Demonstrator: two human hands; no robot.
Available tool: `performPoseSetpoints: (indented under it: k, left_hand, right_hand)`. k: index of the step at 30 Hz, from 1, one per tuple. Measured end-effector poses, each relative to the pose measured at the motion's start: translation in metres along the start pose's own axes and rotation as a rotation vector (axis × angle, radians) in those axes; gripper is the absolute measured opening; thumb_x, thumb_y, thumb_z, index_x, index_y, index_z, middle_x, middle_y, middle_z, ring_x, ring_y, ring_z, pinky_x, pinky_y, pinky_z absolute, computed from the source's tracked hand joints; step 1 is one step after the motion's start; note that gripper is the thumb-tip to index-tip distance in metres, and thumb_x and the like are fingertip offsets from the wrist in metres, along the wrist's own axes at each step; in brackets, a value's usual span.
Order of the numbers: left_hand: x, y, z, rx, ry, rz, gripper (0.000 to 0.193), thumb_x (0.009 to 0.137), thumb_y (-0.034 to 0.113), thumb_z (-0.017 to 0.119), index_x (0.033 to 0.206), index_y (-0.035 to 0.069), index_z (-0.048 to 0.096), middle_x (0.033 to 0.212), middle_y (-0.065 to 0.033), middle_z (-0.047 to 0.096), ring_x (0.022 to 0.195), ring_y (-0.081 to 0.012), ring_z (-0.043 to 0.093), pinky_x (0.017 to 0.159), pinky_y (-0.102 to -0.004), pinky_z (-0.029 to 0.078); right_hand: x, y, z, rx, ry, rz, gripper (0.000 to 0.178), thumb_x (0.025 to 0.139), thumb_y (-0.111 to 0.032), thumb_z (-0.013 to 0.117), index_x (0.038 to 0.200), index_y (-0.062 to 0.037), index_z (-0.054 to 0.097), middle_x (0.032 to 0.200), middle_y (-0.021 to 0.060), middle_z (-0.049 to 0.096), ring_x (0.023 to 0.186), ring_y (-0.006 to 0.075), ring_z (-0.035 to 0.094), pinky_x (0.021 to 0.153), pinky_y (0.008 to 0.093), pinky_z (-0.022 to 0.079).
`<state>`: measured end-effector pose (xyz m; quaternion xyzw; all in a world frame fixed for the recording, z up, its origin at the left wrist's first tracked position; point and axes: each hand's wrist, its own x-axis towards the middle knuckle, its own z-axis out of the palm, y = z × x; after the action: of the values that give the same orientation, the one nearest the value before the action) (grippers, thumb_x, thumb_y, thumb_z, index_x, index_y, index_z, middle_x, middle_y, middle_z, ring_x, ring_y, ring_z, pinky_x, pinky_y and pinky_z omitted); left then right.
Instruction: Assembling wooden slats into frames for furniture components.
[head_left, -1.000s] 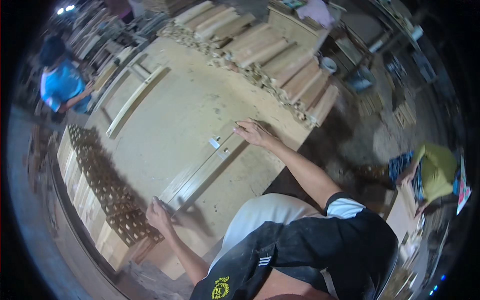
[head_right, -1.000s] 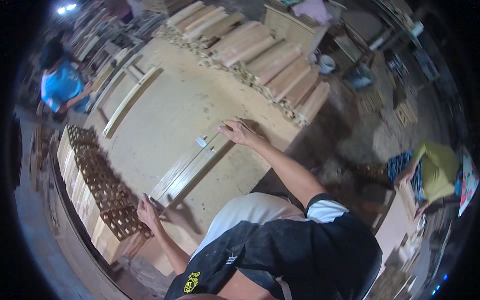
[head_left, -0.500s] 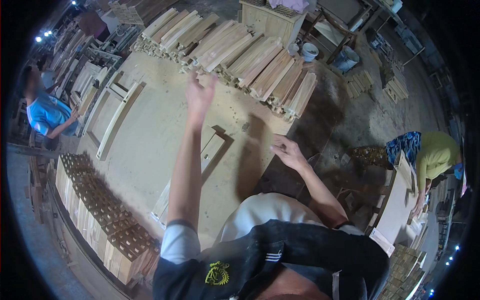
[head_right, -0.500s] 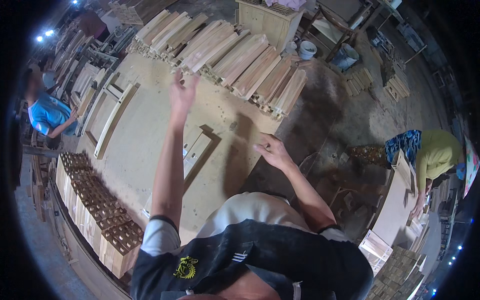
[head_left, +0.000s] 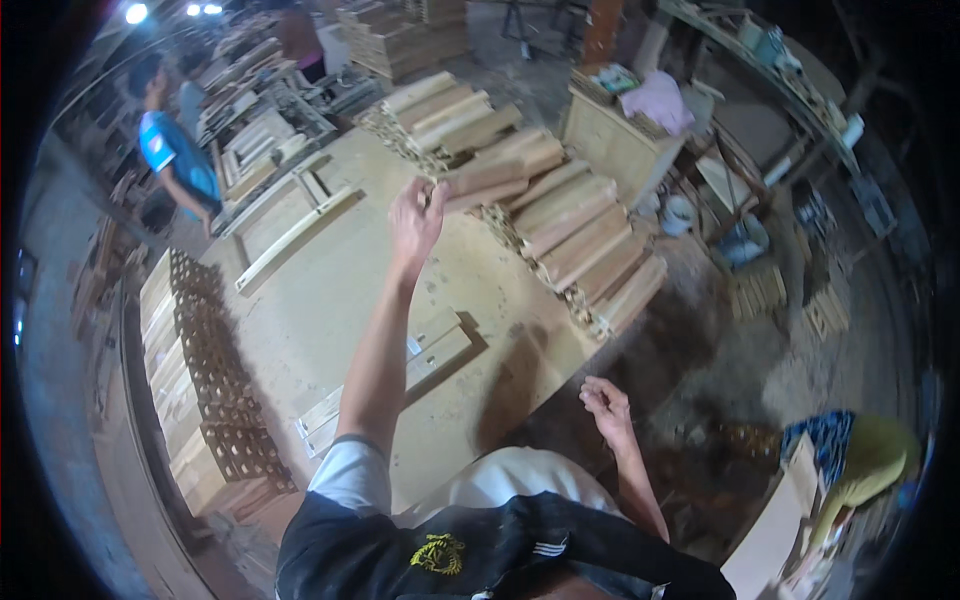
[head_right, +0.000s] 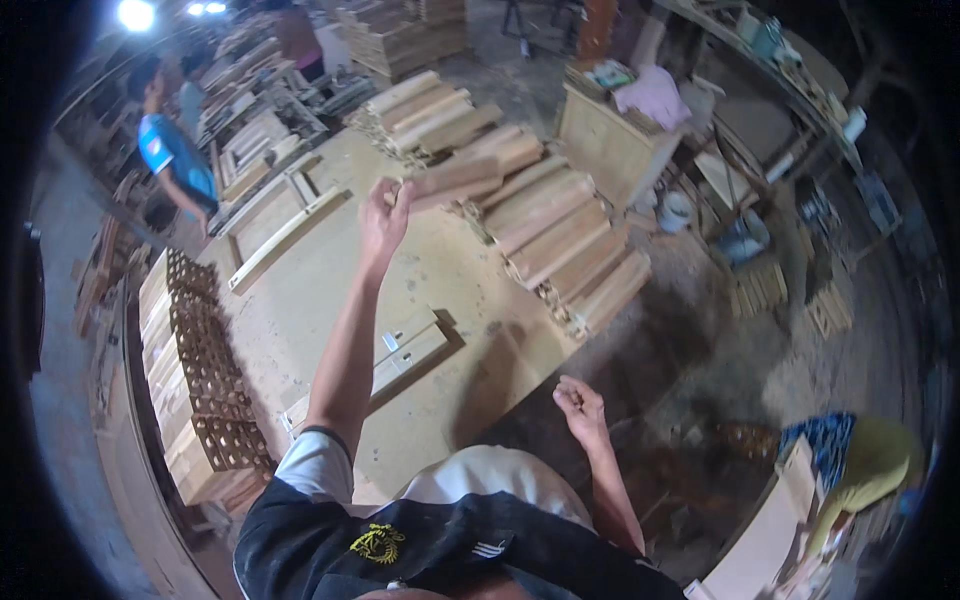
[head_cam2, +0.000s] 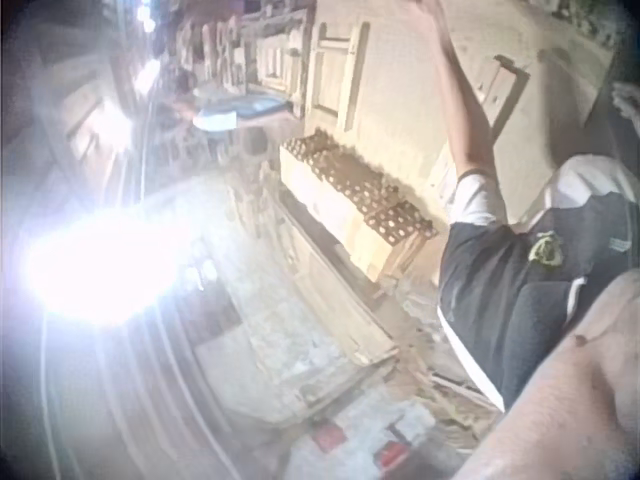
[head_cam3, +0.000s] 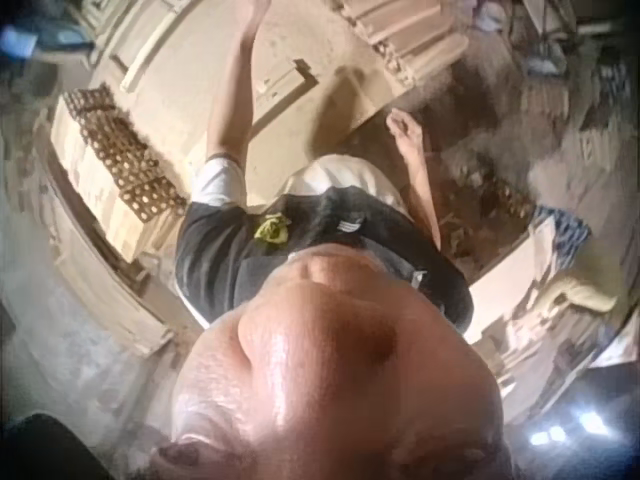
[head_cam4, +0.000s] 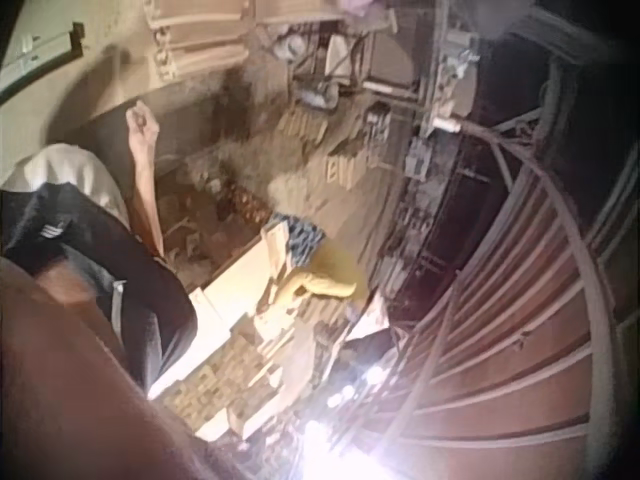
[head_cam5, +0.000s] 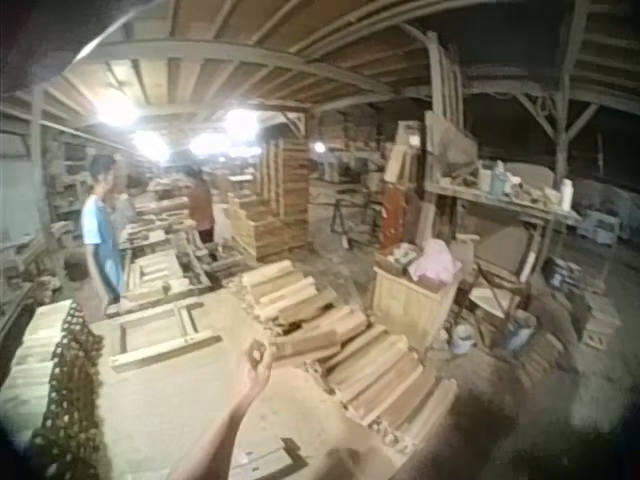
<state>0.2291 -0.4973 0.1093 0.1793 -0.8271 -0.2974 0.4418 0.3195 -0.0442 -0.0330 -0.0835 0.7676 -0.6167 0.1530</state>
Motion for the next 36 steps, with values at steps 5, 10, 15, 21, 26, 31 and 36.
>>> performPoseSetpoints:
  k: [5, 10, 15, 21, 26, 31, 36]
  left_hand:
    - [-0.028, 0.077, -0.142, 0.309, -0.253, 0.095, 0.025, 0.090, 0.026, 0.062, 0.084, 0.002, 0.060, 0.080, -0.0177, 0.063, 0.077, -0.0391, 0.063, 0.065, -0.0457, 0.048]
    - [-0.062, 0.103, -0.217, 0.523, -0.625, 0.172, 0.016, 0.086, 0.020, 0.062, 0.082, 0.006, 0.061, 0.075, -0.0152, 0.060, 0.074, -0.0372, 0.063, 0.062, -0.0462, 0.048]
    - [-0.074, 0.133, -0.256, 0.432, -0.755, 0.229, 0.015, 0.084, 0.019, 0.063, 0.078, 0.006, 0.061, 0.076, -0.0133, 0.059, 0.072, -0.0362, 0.061, 0.063, -0.0456, 0.048]
    - [-0.086, 0.073, -0.260, 0.151, -0.065, -0.151, 0.049, 0.084, 0.022, 0.072, 0.129, 0.006, 0.058, 0.116, -0.0091, 0.065, 0.090, -0.0155, 0.057, 0.083, -0.0322, 0.050]
    - [-0.126, 0.045, -0.197, -0.196, -0.051, -0.322, 0.067, 0.083, 0.041, 0.074, 0.134, 0.004, 0.051, 0.108, -0.0179, 0.063, 0.097, -0.0255, 0.062, 0.082, -0.0372, 0.052]
    - [-0.146, 0.007, -0.122, -0.624, 0.118, -0.540, 0.050, 0.082, 0.041, 0.078, 0.106, -0.001, 0.064, 0.094, -0.0134, 0.070, 0.080, -0.0154, 0.066, 0.072, -0.0302, 0.054]
    - [-0.154, 0.006, -0.105, -0.522, 0.286, -0.476, 0.032, 0.087, 0.030, 0.074, 0.090, -0.001, 0.066, 0.080, -0.0059, 0.068, 0.071, -0.0111, 0.063, 0.062, -0.0273, 0.052]
  right_hand:
    - [0.034, -0.075, 0.040, 0.099, -0.369, -0.182, 0.039, 0.088, -0.010, 0.073, 0.124, 0.0013, 0.061, 0.111, 0.0134, 0.068, 0.093, 0.0150, 0.067, 0.082, 0.0290, 0.055]
    - [0.060, -0.173, 0.138, -0.242, -0.623, -0.596, 0.061, 0.082, -0.022, 0.080, 0.133, -0.0021, 0.054, 0.121, 0.0150, 0.064, 0.111, 0.0264, 0.063, 0.093, 0.0357, 0.051]
    - [0.080, -0.165, 0.238, 0.016, -1.056, -1.044, 0.060, 0.084, -0.029, 0.076, 0.133, -0.0040, 0.053, 0.129, 0.0142, 0.060, 0.119, 0.0281, 0.057, 0.100, 0.0399, 0.046]
    - [0.088, -0.184, 0.248, -0.282, -0.979, -0.500, 0.032, 0.086, -0.021, 0.071, 0.110, -0.0006, 0.067, 0.098, 0.0138, 0.074, 0.086, 0.0197, 0.071, 0.077, 0.0346, 0.057]
    - [0.122, -0.166, 0.251, -0.024, -1.062, -0.691, 0.032, 0.089, -0.021, 0.073, 0.112, 0.0000, 0.066, 0.104, 0.0119, 0.072, 0.092, 0.0186, 0.069, 0.082, 0.0323, 0.056]
    - [0.135, -0.126, 0.268, -0.041, -1.136, -0.589, 0.029, 0.086, -0.013, 0.074, 0.111, -0.0005, 0.066, 0.104, 0.0097, 0.071, 0.090, 0.0161, 0.069, 0.079, 0.0326, 0.056]
    - [0.146, -0.122, 0.266, -0.128, -1.155, -0.636, 0.027, 0.086, -0.010, 0.074, 0.109, -0.0013, 0.066, 0.099, 0.0078, 0.073, 0.087, 0.0150, 0.070, 0.079, 0.0329, 0.056]
